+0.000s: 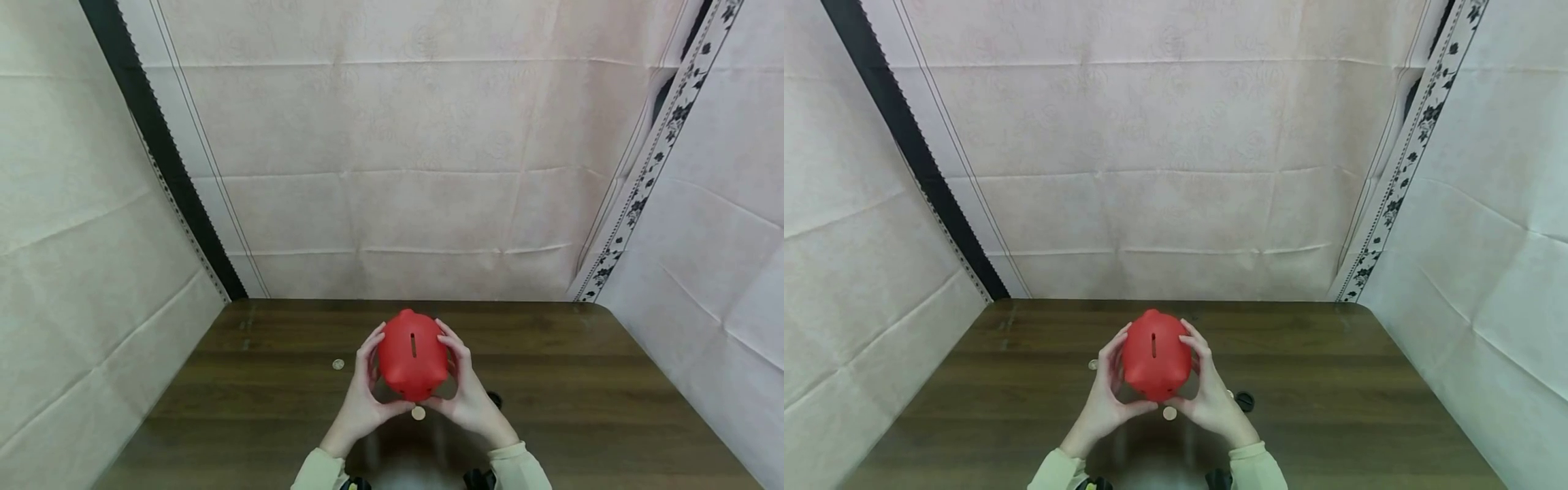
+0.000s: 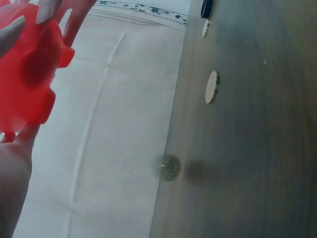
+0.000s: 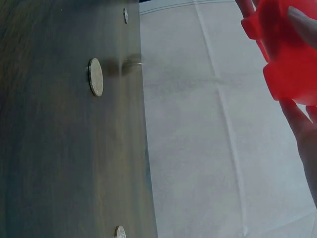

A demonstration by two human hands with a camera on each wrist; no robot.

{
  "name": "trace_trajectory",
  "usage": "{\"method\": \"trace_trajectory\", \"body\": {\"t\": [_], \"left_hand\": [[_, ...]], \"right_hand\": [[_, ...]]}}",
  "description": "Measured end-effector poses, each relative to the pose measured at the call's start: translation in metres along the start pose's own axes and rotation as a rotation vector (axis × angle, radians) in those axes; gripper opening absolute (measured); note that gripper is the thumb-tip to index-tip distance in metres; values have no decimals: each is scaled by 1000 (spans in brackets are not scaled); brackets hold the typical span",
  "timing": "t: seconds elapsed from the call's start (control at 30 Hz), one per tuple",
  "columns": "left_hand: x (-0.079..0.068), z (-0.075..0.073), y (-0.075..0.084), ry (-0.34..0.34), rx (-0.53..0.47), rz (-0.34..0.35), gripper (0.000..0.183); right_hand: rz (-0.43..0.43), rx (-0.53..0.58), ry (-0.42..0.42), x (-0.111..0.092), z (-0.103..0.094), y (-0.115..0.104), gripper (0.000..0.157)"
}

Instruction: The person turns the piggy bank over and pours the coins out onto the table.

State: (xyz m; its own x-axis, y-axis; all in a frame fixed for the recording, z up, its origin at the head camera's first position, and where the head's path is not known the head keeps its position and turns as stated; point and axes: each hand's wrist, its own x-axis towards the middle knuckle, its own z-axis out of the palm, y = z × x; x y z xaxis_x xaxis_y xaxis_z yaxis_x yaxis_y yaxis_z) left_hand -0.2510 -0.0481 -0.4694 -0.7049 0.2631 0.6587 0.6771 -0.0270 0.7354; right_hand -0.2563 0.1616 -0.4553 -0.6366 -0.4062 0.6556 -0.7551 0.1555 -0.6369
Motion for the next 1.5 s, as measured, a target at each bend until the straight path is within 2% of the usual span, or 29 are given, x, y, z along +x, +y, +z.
{"method": "trace_trajectory", "body": {"t": [0.13, 0.37, 0.47, 0.53, 0.7, 0.8, 0.9, 1.03, 1.13, 1.37, 1.5], "left_hand": [[0, 0, 1, 10, -11, -42, 103], [0, 1, 0, 14, -28, -48, 103], [0, 1, 0, 21, -23, -77, 103], [0, 1, 1, 40, -24, -145, 101], [1, 1, 1, 66, -10, -383, 88], [2, 1, -1, 24, 14, -477, 77], [1, 0, -4, -26, 37, -542, 65], [2, 0, -6, -67, 92, -561, 56], [3, 0, -8, -77, 119, -555, 54], [0, 2, -12, -97, 134, -594, 56], [0, 3, -12, -98, 141, -592, 57]], "right_hand": [[26, -7, 1, 0, 0, 0, 101], [18, 8, -3, 0, -1, 2, 100], [34, -19, 0, -1, -2, 2, 100], [92, -67, 19, -2, -3, 2, 101], [313, -212, 113, -4, -2, 2, 97], [415, -282, 170, -2, 1, 2, 85], [518, -341, 209, 0, 4, 2, 71], [615, -382, 230, 2, 4, 3, 56], [651, -402, 224, 3, 2, 3, 51], [699, -414, 179, 3, 0, 4, 53], [715, -411, 151, 3, 0, 5, 56]]}}
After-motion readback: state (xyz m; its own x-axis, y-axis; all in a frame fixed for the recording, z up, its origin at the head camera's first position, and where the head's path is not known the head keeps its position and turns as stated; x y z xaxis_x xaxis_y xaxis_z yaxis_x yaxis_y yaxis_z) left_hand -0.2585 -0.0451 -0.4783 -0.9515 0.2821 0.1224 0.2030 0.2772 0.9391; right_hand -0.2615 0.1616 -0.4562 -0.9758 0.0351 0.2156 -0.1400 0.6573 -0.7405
